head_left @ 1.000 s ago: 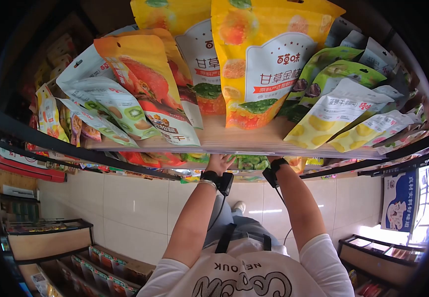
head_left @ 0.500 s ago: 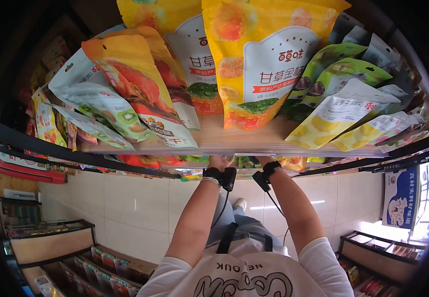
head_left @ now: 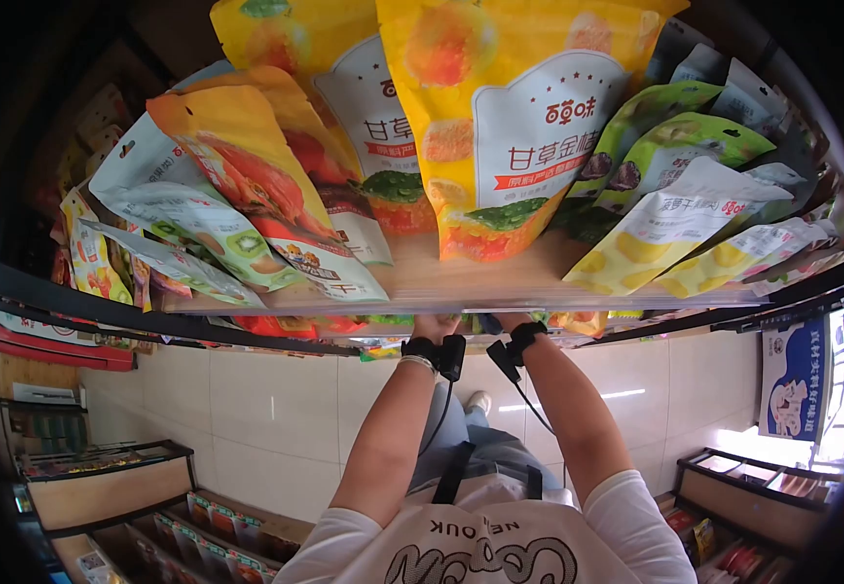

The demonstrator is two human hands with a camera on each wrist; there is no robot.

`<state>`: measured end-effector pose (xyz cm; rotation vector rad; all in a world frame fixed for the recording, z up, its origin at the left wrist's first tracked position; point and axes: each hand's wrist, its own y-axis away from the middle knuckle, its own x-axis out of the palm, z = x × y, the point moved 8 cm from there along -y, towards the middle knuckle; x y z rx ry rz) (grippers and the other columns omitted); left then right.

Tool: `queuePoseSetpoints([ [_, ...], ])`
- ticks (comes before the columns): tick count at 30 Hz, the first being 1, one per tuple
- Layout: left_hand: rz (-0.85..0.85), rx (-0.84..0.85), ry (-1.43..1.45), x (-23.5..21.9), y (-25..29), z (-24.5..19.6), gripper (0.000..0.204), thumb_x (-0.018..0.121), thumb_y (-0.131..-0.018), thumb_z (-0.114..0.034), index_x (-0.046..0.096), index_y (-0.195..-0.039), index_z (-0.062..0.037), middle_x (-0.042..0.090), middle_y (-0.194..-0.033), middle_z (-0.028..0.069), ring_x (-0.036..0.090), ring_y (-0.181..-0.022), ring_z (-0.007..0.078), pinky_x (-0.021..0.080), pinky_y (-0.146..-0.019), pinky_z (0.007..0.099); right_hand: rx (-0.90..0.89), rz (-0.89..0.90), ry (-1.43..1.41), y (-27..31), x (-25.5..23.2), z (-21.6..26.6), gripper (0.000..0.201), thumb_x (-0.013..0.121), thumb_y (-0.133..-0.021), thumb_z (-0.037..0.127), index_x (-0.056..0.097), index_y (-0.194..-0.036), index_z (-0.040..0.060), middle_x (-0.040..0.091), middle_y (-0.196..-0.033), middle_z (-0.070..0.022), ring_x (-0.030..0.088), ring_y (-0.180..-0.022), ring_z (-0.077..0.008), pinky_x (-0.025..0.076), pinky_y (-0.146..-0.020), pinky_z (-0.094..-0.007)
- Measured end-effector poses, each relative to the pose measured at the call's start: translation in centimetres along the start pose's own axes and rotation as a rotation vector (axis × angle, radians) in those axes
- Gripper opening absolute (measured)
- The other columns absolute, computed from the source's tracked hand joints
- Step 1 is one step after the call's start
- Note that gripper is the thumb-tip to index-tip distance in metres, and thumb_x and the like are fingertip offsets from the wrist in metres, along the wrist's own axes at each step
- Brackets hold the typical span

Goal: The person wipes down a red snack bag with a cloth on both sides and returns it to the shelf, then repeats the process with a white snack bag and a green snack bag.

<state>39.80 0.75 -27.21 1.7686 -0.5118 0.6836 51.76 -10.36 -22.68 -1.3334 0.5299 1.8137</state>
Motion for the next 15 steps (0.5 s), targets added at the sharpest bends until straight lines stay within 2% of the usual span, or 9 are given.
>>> queuePoseSetpoints([
  [2,0.046,0.008,0.049,0.4,-0.1,-0.1,0.035,0.052,-0.09,-0.041,0.056,-0.111,-0.0139,0.062,-0.108,0.0048,0.058,-0.101,0.0222,0.047,-0.086,0.0415,0.016,-0.013,-0.01,-0.1,-1.1,-1.1,0.036,0.052,-0.086,0.038,0.064,-0.105,0.0095,0.064,-0.109,-0.0132,0.059,-0.1,-0.0354,0.045,-0.085,-0.047],
  [5,0.184,-0.043,0.158,0.1,-2.0,0.2,0.043,0.057,-0.087,-0.043,0.054,-0.114,-0.0098,0.059,-0.116,0.0093,0.055,-0.107,0.0272,0.047,-0.09,0.0465,0.064,-0.043,-0.014,-0.3,-3.7,-3.5,0.036,0.052,-0.086,0.038,0.064,-0.105,0.0094,0.064,-0.109,-0.0132,0.058,-0.1,-0.0355,0.045,-0.085,-0.0469],
  [8,0.208,-0.108,0.259,-0.4,-3.5,0.6,0.04,0.055,-0.088,-0.041,0.054,-0.114,-0.0097,0.059,-0.114,0.0096,0.055,-0.106,0.0279,0.048,-0.086,0.047,0.122,-0.07,-0.014,-0.2,-6.4,-6.1,0.037,0.052,-0.086,0.038,0.064,-0.105,0.0092,0.064,-0.109,-0.0132,0.058,-0.1,-0.0355,0.045,-0.086,-0.0468],
  [11,0.193,-0.035,0.174,0.0,-3.3,0.7,0.027,0.056,-0.09,-0.036,0.055,-0.106,-0.014,0.061,-0.099,0.0036,0.059,-0.089,0.0183,0.05,-0.069,0.0314,0.178,-0.075,0.001,0.1,-8.3,-8.4,0.037,0.052,-0.086,0.038,0.063,-0.105,0.009,0.064,-0.109,-0.0133,0.058,-0.1,-0.0356,0.045,-0.086,-0.0468],
  [14,0.593,-0.122,0.218,0.3,-4.2,0.8,0.021,0.057,-0.091,-0.029,0.055,-0.103,-0.0119,0.061,-0.095,0.0036,0.06,-0.085,0.0166,0.052,-0.07,0.0305,0.205,-0.064,0.005,0.5,-9.3,-9.5,0.037,0.052,-0.086,0.039,0.063,-0.106,0.0088,0.064,-0.11,-0.0133,0.058,-0.1,-0.0357,0.045,-0.086,-0.0467],
  [15,0.619,-0.117,0.221,0.5,-4.1,0.7,0.021,0.057,-0.091,-0.028,0.055,-0.103,-0.0117,0.061,-0.095,0.0037,0.06,-0.085,0.0168,0.052,-0.07,0.0304,0.206,-0.055,0.006,0.7,-9.3,-9.7,0.037,0.052,-0.086,0.039,0.063,-0.106,0.0088,0.064,-0.11,-0.0133,0.058,-0.1,-0.0357,0.045,-0.086,-0.0466],
])
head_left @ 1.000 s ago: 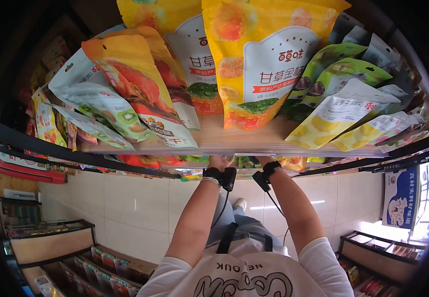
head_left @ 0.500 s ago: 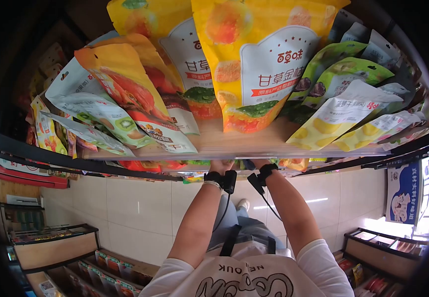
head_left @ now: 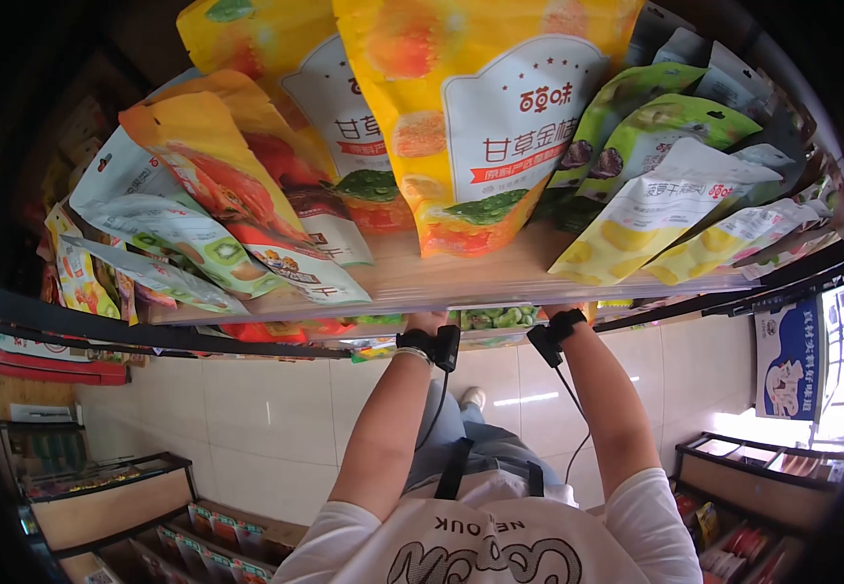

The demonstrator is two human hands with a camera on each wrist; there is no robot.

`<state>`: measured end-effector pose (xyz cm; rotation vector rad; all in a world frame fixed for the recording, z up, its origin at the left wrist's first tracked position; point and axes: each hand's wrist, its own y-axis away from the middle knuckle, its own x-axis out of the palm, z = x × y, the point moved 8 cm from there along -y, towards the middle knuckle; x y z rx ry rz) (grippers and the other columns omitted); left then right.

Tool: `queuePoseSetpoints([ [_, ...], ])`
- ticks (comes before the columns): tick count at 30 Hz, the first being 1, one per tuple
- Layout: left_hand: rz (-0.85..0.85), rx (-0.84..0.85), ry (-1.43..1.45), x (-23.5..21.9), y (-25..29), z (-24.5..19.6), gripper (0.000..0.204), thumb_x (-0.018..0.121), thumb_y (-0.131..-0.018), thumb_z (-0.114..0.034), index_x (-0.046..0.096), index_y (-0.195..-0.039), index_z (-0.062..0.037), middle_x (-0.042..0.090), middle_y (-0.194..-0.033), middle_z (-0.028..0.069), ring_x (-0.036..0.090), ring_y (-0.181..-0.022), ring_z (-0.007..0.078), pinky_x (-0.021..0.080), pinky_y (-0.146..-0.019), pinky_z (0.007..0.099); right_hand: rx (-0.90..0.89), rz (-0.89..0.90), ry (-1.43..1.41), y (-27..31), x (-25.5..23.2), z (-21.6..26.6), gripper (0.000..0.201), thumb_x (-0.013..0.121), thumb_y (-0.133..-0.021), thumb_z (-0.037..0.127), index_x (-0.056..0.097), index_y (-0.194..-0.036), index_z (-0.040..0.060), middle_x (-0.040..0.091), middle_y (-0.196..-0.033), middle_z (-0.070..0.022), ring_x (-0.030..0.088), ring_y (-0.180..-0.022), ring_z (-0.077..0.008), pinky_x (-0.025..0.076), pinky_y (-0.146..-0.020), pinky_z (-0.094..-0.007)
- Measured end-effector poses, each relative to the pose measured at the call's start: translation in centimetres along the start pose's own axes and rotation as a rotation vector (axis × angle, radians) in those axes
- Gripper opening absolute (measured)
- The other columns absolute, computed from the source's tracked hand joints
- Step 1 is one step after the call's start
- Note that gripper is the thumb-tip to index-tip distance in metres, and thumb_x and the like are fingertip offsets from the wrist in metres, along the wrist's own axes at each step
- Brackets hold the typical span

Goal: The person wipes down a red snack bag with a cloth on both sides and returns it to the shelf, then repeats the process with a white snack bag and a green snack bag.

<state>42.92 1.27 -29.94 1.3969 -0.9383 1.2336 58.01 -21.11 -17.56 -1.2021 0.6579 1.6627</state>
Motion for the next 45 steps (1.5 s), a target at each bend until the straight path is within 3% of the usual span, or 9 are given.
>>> queuePoseSetpoints([
  [14,-0.438,0.185,-0.112,1.6,0.7,0.2,0.017,0.059,-0.091,-0.02,0.055,-0.103,-0.0089,0.062,-0.096,0.0055,0.062,-0.084,0.0188,0.054,-0.072,0.0281,-0.126,0.122,0.045,0.5,3.6,4.3,0.039,0.052,-0.087,0.039,0.063,-0.107,0.008,0.064,-0.11,-0.0135,0.058,-0.099,-0.036,0.045,-0.086,-0.0462],
  [28,-0.471,-0.297,-0.302,3.8,5.8,7.2,0.015,0.056,-0.093,-0.014,0.058,-0.103,-0.0039,0.063,-0.102,0.0061,0.061,-0.093,0.0178,0.051,-0.082,0.0289,-0.331,0.321,-0.201,0.1,1.9,8.9,0.04,0.051,-0.087,0.04,0.062,-0.108,0.0071,0.063,-0.111,-0.0136,0.058,-0.099,-0.0363,0.045,-0.086,-0.0458],
  [31,-0.443,-0.336,-0.461,4.9,8.1,7.1,0.018,0.059,-0.092,-0.02,0.059,-0.105,-0.0077,0.064,-0.1,0.002,0.06,-0.093,0.0151,0.05,-0.08,0.0259,-0.419,0.361,-0.426,1.5,1.7,11.2,0.037,0.059,-0.087,0.032,0.06,-0.109,0.0027,0.064,-0.106,-0.0166,0.059,-0.098,-0.0309,0.045,-0.088,-0.0389],
  [34,-0.441,-0.493,-0.754,5.7,11.1,6.3,0.022,0.063,-0.09,-0.026,0.06,-0.106,-0.0118,0.063,-0.102,-0.0005,0.058,-0.094,0.0128,0.048,-0.079,0.0253,-0.258,0.356,-0.647,3.5,-2.7,12.4,0.036,0.065,-0.084,0.028,0.06,-0.108,0.0014,0.065,-0.102,-0.0158,0.061,-0.095,-0.0279,0.047,-0.084,-0.0367],
  [38,-0.543,-0.456,-0.842,0.8,13.9,3.3,0.023,0.065,-0.088,-0.027,0.061,-0.103,-0.0115,0.063,-0.095,-0.0014,0.06,-0.085,0.0124,0.048,-0.079,0.0277,-0.341,0.406,-0.546,5.2,-4.2,12.6,0.031,0.067,-0.084,0.024,0.06,-0.104,0.0008,0.062,-0.081,-0.0099,0.058,-0.072,-0.017,0.047,-0.067,-0.0318],
  [39,-0.458,-0.381,-0.784,-1.6,13.5,2.6,0.026,0.064,-0.088,-0.027,0.059,-0.107,-0.0096,0.06,-0.092,0.0007,0.059,-0.089,0.0161,0.05,-0.083,0.0324,-0.323,0.366,-0.737,6.1,-6.4,13.6,0.031,0.069,-0.082,0.022,0.059,-0.1,-0.0014,0.056,-0.071,-0.0127,0.051,-0.063,-0.0197,0.043,-0.061,-0.0338],
  [42,-0.44,-0.311,-0.675,3.8,15.1,3.0,0.038,0.059,-0.091,-0.038,0.056,-0.117,-0.01,0.058,-0.104,0.0031,0.056,-0.098,0.019,0.044,-0.093,0.0369,-0.337,0.467,-0.776,8.3,-9.5,15.1,0.029,0.068,-0.084,0.021,0.058,-0.099,-0.0012,0.053,-0.071,-0.0112,0.048,-0.063,-0.0168,0.043,-0.06,-0.0317],
  [43,-0.303,-0.417,-0.615,6.1,15.5,4.0,0.05,0.05,-0.093,-0.048,0.05,-0.128,-0.0106,0.052,-0.124,0.0051,0.051,-0.112,0.0202,0.038,-0.101,0.0395,-0.357,0.491,-0.802,9.2,-10.0,15.3,0.024,0.066,-0.086,0.018,0.058,-0.099,-0.001,0.054,-0.074,-0.0098,0.047,-0.066,-0.0146,0.043,-0.062,-0.0301],
  [45,-0.112,-0.46,-0.52,9.1,15.8,5.5,0.052,0.045,-0.095,-0.048,0.047,-0.131,-0.0103,0.048,-0.132,0.0064,0.049,-0.118,0.021,0.036,-0.103,0.0408,-0.418,0.532,-0.86,10.9,-11.2,15.6,0.023,0.066,-0.087,0.017,0.059,-0.101,-0.0002,0.056,-0.08,-0.0067,0.049,-0.07,-0.012,0.043,-0.065,-0.0281],
])
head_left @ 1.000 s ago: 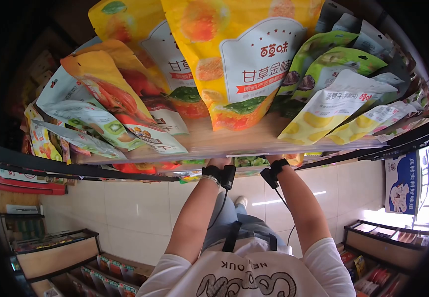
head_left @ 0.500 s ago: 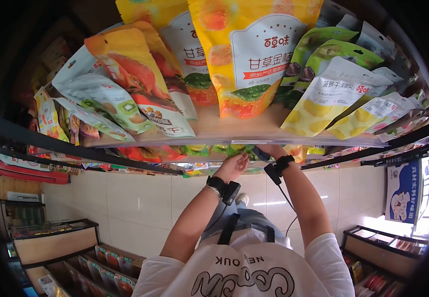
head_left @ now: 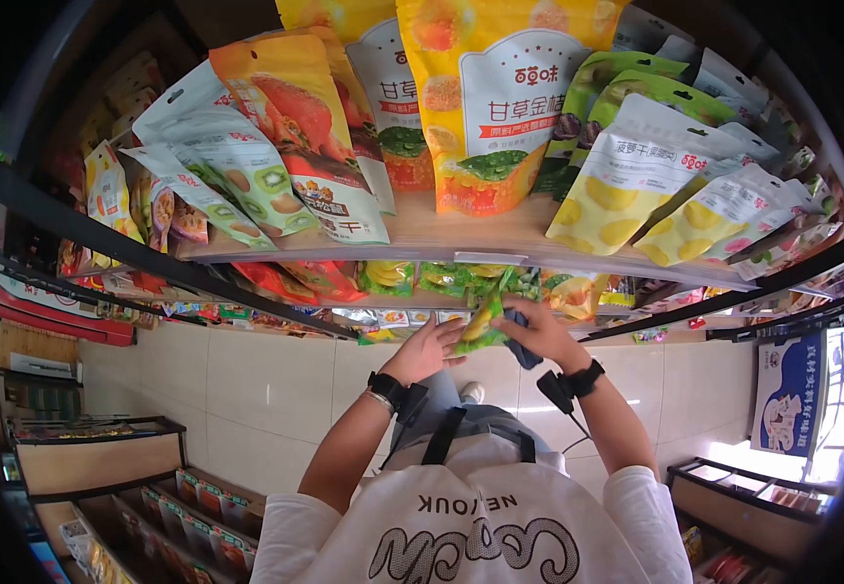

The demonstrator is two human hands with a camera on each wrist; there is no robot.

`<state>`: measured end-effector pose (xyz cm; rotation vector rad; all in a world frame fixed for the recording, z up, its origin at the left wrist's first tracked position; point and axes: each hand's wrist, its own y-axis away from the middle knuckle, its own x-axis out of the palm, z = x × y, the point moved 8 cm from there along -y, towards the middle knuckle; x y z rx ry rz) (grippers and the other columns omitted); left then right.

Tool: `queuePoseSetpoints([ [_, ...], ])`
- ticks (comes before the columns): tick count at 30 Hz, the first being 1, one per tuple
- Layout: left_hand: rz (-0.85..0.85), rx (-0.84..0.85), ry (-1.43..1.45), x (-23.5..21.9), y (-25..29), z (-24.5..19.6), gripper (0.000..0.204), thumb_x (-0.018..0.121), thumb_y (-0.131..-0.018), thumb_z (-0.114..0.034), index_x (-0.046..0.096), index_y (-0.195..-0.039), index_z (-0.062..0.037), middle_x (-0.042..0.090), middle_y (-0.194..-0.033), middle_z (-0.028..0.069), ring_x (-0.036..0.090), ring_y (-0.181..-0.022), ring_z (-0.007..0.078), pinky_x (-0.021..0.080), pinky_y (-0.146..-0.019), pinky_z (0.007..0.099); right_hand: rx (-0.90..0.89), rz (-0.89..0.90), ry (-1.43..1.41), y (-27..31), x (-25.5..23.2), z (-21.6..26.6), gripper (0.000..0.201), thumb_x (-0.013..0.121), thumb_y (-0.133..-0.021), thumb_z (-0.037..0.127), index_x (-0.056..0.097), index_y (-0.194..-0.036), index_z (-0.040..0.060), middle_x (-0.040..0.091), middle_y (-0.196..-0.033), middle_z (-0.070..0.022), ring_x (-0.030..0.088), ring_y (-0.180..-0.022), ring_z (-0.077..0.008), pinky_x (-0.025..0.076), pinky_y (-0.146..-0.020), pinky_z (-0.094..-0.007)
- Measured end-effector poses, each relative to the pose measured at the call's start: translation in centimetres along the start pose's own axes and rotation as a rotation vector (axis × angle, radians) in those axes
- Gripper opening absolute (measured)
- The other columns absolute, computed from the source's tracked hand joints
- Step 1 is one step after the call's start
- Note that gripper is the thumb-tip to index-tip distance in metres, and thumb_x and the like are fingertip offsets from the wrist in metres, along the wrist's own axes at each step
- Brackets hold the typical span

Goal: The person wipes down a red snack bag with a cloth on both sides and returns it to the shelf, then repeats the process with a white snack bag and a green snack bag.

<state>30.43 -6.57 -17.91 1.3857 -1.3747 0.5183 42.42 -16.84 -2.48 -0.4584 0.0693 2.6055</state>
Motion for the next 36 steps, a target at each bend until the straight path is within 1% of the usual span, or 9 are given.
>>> queuePoseSetpoints([
  [1,0.104,0.004,0.025,1.7,0.3,0.0,0.053,0.043,-0.096,-0.048,0.046,-0.133,-0.0101,0.046,-0.137,0.0071,0.048,-0.121,0.0214,0.036,-0.104,0.0414,-0.026,0.027,-0.026,0.8,0.3,0.8,0.023,0.065,-0.087,0.016,0.06,-0.102,0.0003,0.057,-0.082,-0.0051,0.05,-0.072,-0.0108,0.044,-0.066,-0.027],
  [6,-0.012,0.099,0.089,3.6,1.6,0.2,0.047,0.048,-0.097,-0.035,0.043,-0.134,-0.0069,0.048,-0.136,0.0096,0.045,-0.126,0.0243,0.034,-0.107,0.0436,-0.023,0.19,-0.06,4.7,1.5,2.2,0.02,0.064,-0.087,0.011,0.059,-0.101,-0.0017,0.059,-0.089,-0.0087,0.054,-0.082,-0.0177,0.044,-0.076,-0.0292],
  [9,0.02,0.14,-0.008,4.2,2.5,0.0,0.045,0.052,-0.096,-0.027,0.042,-0.134,-0.0051,0.048,-0.135,0.0108,0.047,-0.124,0.0256,0.035,-0.106,0.0435,-0.024,0.142,-0.033,6.1,1.6,1.8,0.02,0.065,-0.086,0.012,0.06,-0.101,-0.0014,0.061,-0.088,-0.0093,0.056,-0.078,-0.0179,0.046,-0.073,-0.0301],
  [13,-0.022,0.183,-0.091,6.4,4.3,-0.5,0.043,0.057,-0.093,-0.016,0.043,-0.132,-0.0045,0.051,-0.131,0.0097,0.051,-0.12,0.0241,0.041,-0.102,0.0409,0.237,-0.038,-0.01,7.9,1.0,-2.1,0.025,0.07,-0.083,0.017,0.062,-0.098,-0.0008,0.064,-0.084,-0.0129,0.06,-0.07,-0.0227,0.048,-0.067,-0.0324],
  [19,-0.127,0.299,-0.264,7.9,5.2,-1.0,0.041,0.055,-0.095,-0.022,0.045,-0.131,-0.0055,0.053,-0.127,0.0087,0.054,-0.116,0.0221,0.043,-0.1,0.0389,0.022,-0.473,0.264,7.2,-2.1,5.0,0.034,0.066,-0.084,0.017,0.05,-0.11,0.0017,0.061,-0.093,-0.0192,0.06,-0.081,-0.0358,0.048,-0.072,-0.0401],
  [26,-0.088,0.235,-0.107,9.1,4.7,-0.1,0.054,0.038,-0.098,-0.047,0.039,-0.136,-0.0082,0.051,-0.131,0.0071,0.049,-0.121,0.0218,0.04,-0.102,0.0404,-0.452,-0.031,0.704,7.0,7.9,8.1,0.046,0.069,-0.062,0.007,0.057,-0.106,0.0036,0.052,-0.11,-0.0158,0.051,-0.098,-0.0352,0.046,-0.085,-0.0424],
  [30,-0.05,0.29,-0.016,11.1,5.8,-0.8,0.059,0.035,-0.097,-0.05,0.036,-0.138,-0.0069,0.049,-0.134,0.01,0.048,-0.122,0.0241,0.037,-0.103,0.0403,-0.275,-0.326,0.695,6.2,4.1,6.7,0.046,0.07,-0.062,0.006,0.058,-0.106,0.0044,0.053,-0.108,-0.0151,0.052,-0.099,-0.0341,0.046,-0.086,-0.0428],
  [34,-0.091,0.219,-0.02,11.6,5.7,-0.8,0.055,0.039,-0.097,-0.046,0.039,-0.136,-0.0066,0.051,-0.131,0.0095,0.048,-0.122,0.0234,0.037,-0.104,0.041,-0.572,0.011,0.712,8.6,9.5,8.8,0.043,0.07,-0.062,0.007,0.061,-0.104,0.0044,0.053,-0.112,-0.0163,0.053,-0.101,-0.0363,0.047,-0.085,-0.044],
  [36,-0.052,0.307,-0.069,12.0,5.6,-1.7,0.055,0.039,-0.097,-0.046,0.039,-0.136,-0.0063,0.051,-0.132,0.0098,0.049,-0.122,0.0239,0.038,-0.103,0.0413,-0.549,-0.132,0.664,8.1,6.7,7.9,0.044,0.07,-0.061,0.006,0.061,-0.104,0.0043,0.054,-0.112,-0.016,0.053,-0.099,-0.0361,0.047,-0.084,-0.0441],
])
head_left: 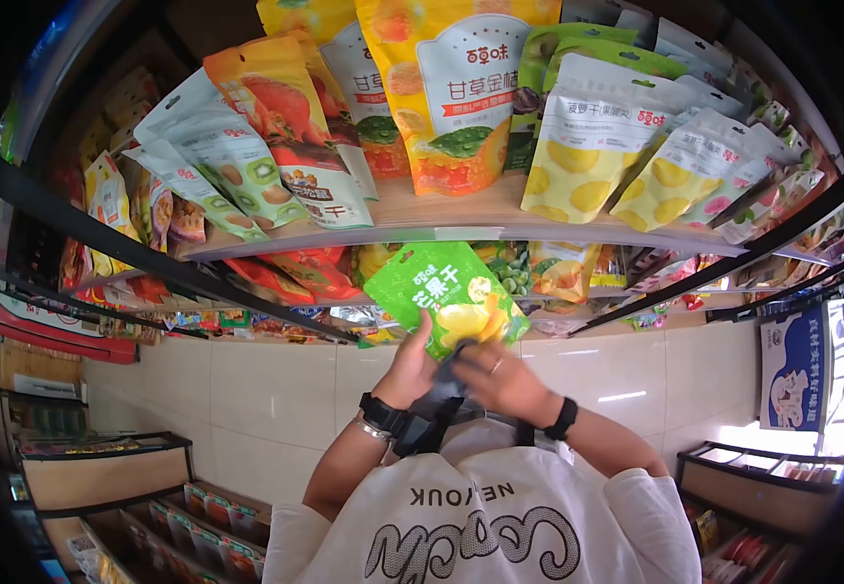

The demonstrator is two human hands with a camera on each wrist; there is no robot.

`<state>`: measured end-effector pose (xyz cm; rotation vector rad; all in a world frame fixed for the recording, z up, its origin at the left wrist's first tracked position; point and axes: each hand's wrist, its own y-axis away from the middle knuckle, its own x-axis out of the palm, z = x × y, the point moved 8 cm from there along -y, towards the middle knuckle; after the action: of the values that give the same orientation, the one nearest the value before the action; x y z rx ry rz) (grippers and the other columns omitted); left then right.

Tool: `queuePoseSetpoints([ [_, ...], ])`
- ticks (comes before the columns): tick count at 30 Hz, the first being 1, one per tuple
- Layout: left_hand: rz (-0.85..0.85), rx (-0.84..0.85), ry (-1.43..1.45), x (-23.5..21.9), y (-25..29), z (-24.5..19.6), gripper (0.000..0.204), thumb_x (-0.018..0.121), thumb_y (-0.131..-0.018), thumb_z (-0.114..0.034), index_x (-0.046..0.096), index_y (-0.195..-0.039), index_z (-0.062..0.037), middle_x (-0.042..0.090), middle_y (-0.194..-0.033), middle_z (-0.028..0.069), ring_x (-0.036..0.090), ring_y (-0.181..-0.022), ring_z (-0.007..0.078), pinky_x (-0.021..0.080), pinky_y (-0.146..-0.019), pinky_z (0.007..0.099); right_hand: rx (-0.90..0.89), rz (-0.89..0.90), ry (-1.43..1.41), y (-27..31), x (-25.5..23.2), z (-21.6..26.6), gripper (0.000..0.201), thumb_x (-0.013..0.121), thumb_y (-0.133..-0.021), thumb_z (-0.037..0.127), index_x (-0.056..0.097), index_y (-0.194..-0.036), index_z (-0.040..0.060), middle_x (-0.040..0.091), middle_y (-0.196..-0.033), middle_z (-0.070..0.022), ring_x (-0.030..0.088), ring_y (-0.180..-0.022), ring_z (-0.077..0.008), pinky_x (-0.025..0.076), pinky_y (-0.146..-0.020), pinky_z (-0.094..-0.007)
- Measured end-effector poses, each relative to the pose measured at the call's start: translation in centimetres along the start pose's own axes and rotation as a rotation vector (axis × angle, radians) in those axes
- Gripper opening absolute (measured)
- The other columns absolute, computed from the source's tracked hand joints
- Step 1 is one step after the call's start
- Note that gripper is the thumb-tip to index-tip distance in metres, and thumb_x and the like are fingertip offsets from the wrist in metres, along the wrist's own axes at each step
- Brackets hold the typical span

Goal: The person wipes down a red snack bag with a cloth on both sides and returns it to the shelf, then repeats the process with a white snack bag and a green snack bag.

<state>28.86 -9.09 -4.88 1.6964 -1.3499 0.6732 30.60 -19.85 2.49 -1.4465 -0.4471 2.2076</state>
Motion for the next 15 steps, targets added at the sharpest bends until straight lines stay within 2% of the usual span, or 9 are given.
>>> queuePoseSetpoints([
  [1,0.021,0.044,-0.018,0.6,-0.1,-0.5,0.055,0.039,-0.097,-0.046,0.039,-0.136,-0.0061,0.051,-0.132,0.01,0.049,-0.121,0.0241,0.039,-0.102,0.0415,0.037,-0.062,-0.004,-0.1,-1.0,-1.4,0.045,0.07,-0.061,0.006,0.061,-0.104,0.0042,0.054,-0.112,-0.0159,0.054,-0.098,-0.036,0.047,-0.084,-0.0441],
  [2,0.039,0.062,0.008,1.5,0.0,-0.9,0.056,0.04,-0.097,-0.046,0.039,-0.135,-0.0059,0.05,-0.132,0.01,0.049,-0.121,0.0241,0.039,-0.102,0.0419,0.202,-0.111,0.06,-0.4,-2.1,-3.4,0.045,0.069,-0.061,0.003,0.06,-0.105,0.0034,0.055,-0.111,-0.0158,0.053,-0.095,-0.036,0.046,-0.081,-0.0444],
  [3,0.033,0.051,-0.001,1.3,-0.1,-0.6,0.057,0.038,-0.097,-0.047,0.038,-0.136,-0.0061,0.049,-0.133,0.0098,0.049,-0.121,0.0242,0.039,-0.102,0.0422,0.279,-0.213,0.114,-0.6,-3.3,-4.4,0.044,0.068,-0.061,0.001,0.06,-0.105,0.0024,0.054,-0.111,-0.0158,0.053,-0.093,-0.0362,0.046,-0.08,-0.0446],
  [5,0.026,0.027,-0.023,0.8,-0.5,-0.2,0.058,0.035,-0.098,-0.049,0.037,-0.137,-0.0066,0.048,-0.135,0.0096,0.049,-0.121,0.0245,0.038,-0.102,0.0427,0.257,-0.212,0.065,-0.6,-2.7,-3.4,0.045,0.067,-0.063,0.001,0.06,-0.107,0.0024,0.054,-0.112,-0.016,0.052,-0.093,-0.0365,0.046,-0.08,-0.0443],
  [8,-0.043,-0.005,-0.044,-0.2,-0.6,0.5,0.054,0.04,-0.097,-0.045,0.039,-0.136,-0.0065,0.051,-0.131,0.0094,0.05,-0.12,0.0235,0.039,-0.103,0.0416,0.108,-0.031,-0.057,-1.1,-1.2,-0.6,0.048,0.065,-0.064,0.001,0.059,-0.112,0.0031,0.054,-0.11,-0.0168,0.052,-0.096,-0.0362,0.046,-0.082,-0.0441],
  [11,-0.03,-0.009,-0.036,0.6,-0.2,0.6,0.053,0.044,-0.097,-0.043,0.041,-0.134,-0.0062,0.052,-0.13,0.009,0.051,-0.119,0.0219,0.041,-0.099,0.0399,0.179,-0.112,0.054,-0.5,-2.5,-3.0,0.048,0.066,-0.065,0.003,0.058,-0.113,0.003,0.053,-0.109,-0.0169,0.052,-0.098,-0.0364,0.045,-0.084,-0.0439],
  [12,-0.011,-0.012,-0.027,1.1,-0.1,0.6,0.052,0.044,-0.097,-0.043,0.041,-0.134,-0.0065,0.052,-0.13,0.0089,0.051,-0.118,0.0214,0.042,-0.098,0.0395,0.286,-0.178,0.098,-0.8,-3.8,-4.2,0.049,0.066,-0.065,0.002,0.058,-0.113,0.0036,0.053,-0.109,-0.0162,0.052,-0.098,-0.0357,0.046,-0.084,-0.0432],
  [15,-0.01,-0.022,-0.053,1.2,-0.5,1.1,0.047,0.045,-0.098,-0.039,0.043,-0.132,-0.0074,0.053,-0.127,0.0075,0.054,-0.113,0.0195,0.045,-0.094,0.0381,0.23,-0.141,0.033,-1.3,-3.2,-2.6,0.047,0.066,-0.063,0.001,0.062,-0.109,0.006,0.055,-0.108,-0.0149,0.053,-0.095,-0.0354,0.046,-0.082,-0.0439],
])
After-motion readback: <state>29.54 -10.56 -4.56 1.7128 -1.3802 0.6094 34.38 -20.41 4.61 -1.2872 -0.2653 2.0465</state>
